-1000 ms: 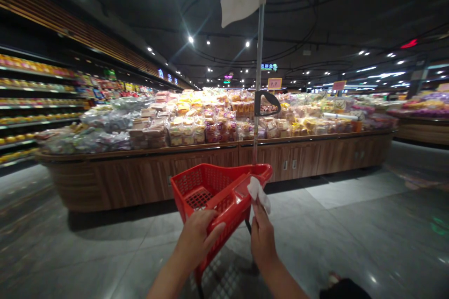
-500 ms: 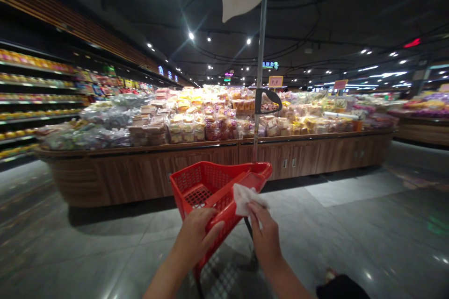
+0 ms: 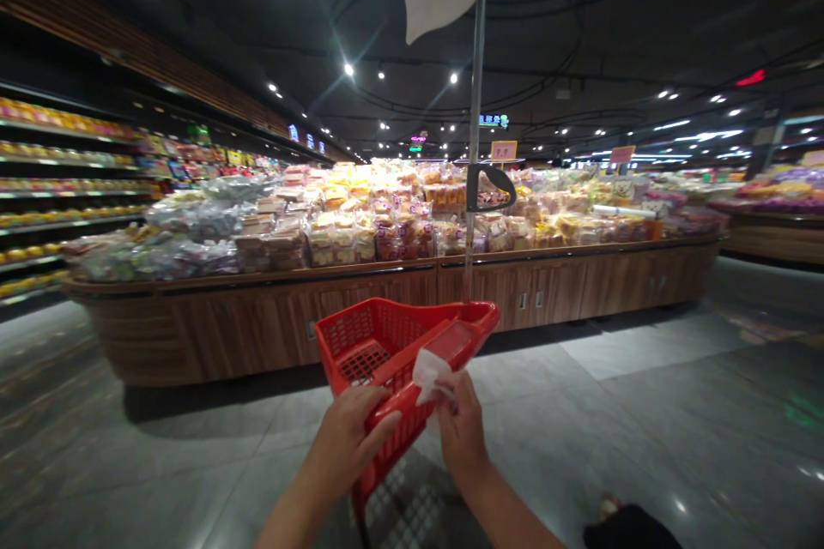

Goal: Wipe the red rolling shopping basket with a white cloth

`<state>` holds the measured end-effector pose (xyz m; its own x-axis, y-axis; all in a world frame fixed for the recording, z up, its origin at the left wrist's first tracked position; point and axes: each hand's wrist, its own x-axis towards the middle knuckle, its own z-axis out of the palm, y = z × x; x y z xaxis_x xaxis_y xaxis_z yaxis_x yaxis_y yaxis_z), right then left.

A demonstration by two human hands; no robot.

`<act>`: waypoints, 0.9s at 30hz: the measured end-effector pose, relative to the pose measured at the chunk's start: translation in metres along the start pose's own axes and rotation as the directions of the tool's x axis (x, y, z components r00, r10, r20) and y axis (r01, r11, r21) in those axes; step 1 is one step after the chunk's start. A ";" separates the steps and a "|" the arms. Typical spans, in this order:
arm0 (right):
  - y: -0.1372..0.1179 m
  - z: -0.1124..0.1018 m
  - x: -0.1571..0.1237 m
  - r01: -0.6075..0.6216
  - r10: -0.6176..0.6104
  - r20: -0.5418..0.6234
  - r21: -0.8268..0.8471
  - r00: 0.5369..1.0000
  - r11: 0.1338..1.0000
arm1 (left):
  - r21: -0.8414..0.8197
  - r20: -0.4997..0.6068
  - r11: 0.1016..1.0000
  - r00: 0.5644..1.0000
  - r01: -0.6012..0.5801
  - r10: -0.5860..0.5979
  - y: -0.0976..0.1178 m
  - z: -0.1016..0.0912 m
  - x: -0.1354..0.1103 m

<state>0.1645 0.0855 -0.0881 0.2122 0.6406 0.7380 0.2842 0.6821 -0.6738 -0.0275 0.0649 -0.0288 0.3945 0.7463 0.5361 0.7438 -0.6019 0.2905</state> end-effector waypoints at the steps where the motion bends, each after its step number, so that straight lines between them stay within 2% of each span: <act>1: -0.002 0.002 -0.003 0.038 -0.038 0.036 -0.016 0.999 0.999 | -0.002 0.002 1.000 1.000 -0.003 0.003 -0.002 -0.001 0.000; 2: -0.002 0.001 -0.002 0.058 -0.056 0.037 -0.037 0.998 0.998 | -0.003 0.004 1.000 1.000 -0.007 0.007 -0.004 -0.002 -0.001; 4: 0.007 -0.006 0.011 0.035 -0.039 -0.049 -0.072 0.998 0.997 | -0.004 0.006 1.000 1.000 -0.015 0.015 -0.007 -0.004 -0.002; 7: 0.027 -0.024 0.039 -0.096 0.076 -0.224 -0.076 0.972 0.992 | 0.003 0.004 1.000 1.000 -0.023 0.023 -0.010 -0.007 -0.004; 9: 0.031 -0.031 0.049 -0.152 0.126 -0.253 -0.086 0.959 0.985 | 0.005 0.009 1.000 1.000 -0.029 0.029 -0.013 -0.012 -0.004; 11: 0.024 -0.030 0.045 -0.122 0.100 -0.187 -0.113 0.977 0.986 | 0.016 0.047 0.999 0.998 -0.030 0.029 -0.013 -0.021 -0.003; 13: 0.009 -0.023 0.034 -0.046 0.038 -0.069 -0.118 0.997 0.992 | 0.079 0.110 0.997 0.994 -0.023 0.014 -0.007 -0.031 0.000; 15: -0.006 -0.014 0.021 0.014 -0.011 0.026 -0.109 1.000 0.994 | 0.196 0.139 0.981 0.990 -0.009 -0.018 0.006 -0.039 0.006; 17: -0.019 -0.006 0.012 0.047 -0.038 0.073 -0.116 0.997 0.992 | 0.302 0.095 0.953 0.994 0.027 -0.059 0.024 -0.040 0.012; 20: -0.025 -0.003 0.013 0.080 -0.058 0.157 -0.142 0.986 0.987 | 0.347 0.016 0.929 0.990 0.124 -0.138 0.049 -0.025 0.020; 22: -0.023 -0.009 0.023 0.091 -0.049 0.209 -0.198 0.977 0.976 | 0.395 -0.024 0.896 0.977 0.204 -0.212 0.053 -0.010 0.022; 24: -0.017 -0.021 0.040 0.082 -0.023 0.189 -0.308 0.982 0.948 | 0.472 -0.086 0.842 0.964 0.261 -0.251 0.048 0.001 0.022; 27: -0.008 -0.044 0.073 0.025 0.038 0.115 -0.506 0.993 0.862 | 0.539 -0.131 0.800 0.964 0.264 -0.230 0.032 0.006 0.017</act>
<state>0.2190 0.1113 -0.0274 0.1142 0.7023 0.7027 0.7232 0.4262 -0.5435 0.0063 0.0605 -0.0150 0.1391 0.8210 0.5537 0.9899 -0.1314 -0.0539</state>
